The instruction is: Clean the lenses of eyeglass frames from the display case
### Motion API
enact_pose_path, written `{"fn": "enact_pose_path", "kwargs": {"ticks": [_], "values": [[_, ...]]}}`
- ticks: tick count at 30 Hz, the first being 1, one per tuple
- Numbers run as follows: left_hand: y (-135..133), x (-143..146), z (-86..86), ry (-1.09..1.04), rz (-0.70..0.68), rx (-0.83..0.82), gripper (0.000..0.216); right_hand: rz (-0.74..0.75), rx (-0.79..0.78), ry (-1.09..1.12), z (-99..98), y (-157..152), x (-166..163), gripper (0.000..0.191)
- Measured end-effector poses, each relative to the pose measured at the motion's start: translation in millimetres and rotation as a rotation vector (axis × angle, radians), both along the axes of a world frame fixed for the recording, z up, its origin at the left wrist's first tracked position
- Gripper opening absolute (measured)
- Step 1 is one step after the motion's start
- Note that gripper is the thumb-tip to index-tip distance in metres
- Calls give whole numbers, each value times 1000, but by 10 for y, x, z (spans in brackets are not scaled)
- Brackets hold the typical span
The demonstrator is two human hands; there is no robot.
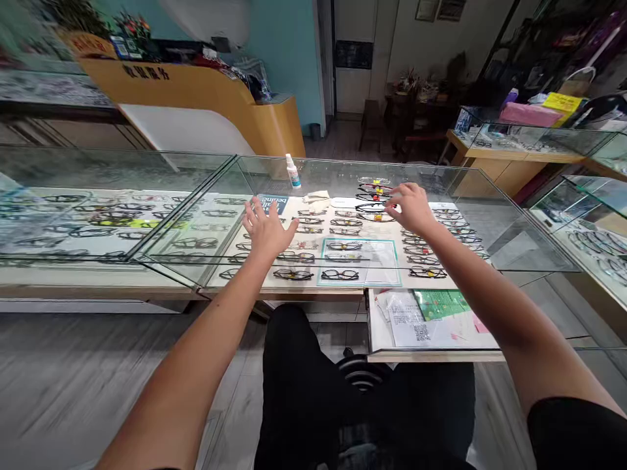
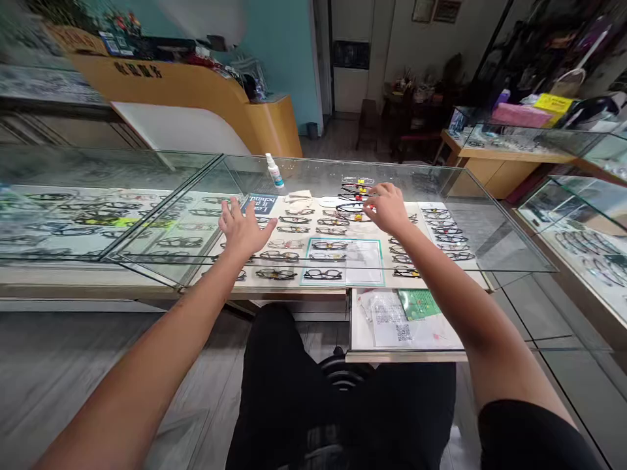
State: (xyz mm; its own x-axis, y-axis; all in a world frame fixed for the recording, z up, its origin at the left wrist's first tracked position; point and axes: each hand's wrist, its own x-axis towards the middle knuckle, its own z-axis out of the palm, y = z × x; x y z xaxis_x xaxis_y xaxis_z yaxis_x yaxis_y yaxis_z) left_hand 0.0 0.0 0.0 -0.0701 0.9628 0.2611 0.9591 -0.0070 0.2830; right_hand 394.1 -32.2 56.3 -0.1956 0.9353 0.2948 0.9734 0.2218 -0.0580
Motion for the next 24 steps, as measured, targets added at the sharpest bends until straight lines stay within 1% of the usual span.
{"fn": "enact_pose_path", "kwargs": {"ticks": [3, 6, 10, 13, 15, 17, 18, 19, 21, 22, 24], "values": [[28, 36, -57, -6, 5, 17, 95, -1, -64, -58, -38, 149, -113, 25], [35, 48, -61, -16, -9, 16, 94, 7, -115, -108, -33, 215, -186, 23], [22, 37, -9, -29, -22, -8, 95, 7, -172, -156, 28, 209, -229, 23], [9, 35, 16, -22, -23, -35, 97, 24, -195, -146, 143, 110, -230, 22], [2, 36, 18, -17, -27, -55, 98, 77, -157, -78, 287, -64, -230, 25], [-1, 36, 12, -14, -32, -69, 98, 163, -120, 4, 476, -349, -252, 28], [0, 36, 8, -11, -34, -75, 99, 224, -148, 43, 575, -527, -275, 30], [3, 35, 6, -9, -35, -79, 99, 272, -225, 62, 667, -719, -306, 31], [14, 32, 2, -4, -29, -92, 101, 293, -448, 19, 793, -1111, -383, 29], [20, 30, 2, -2, -24, -103, 102, 278, -555, -48, 813, -1294, -420, 26], [34, 28, 3, -1, -10, -126, 104, 165, -730, -239, 748, -1602, -469, 21]]}}
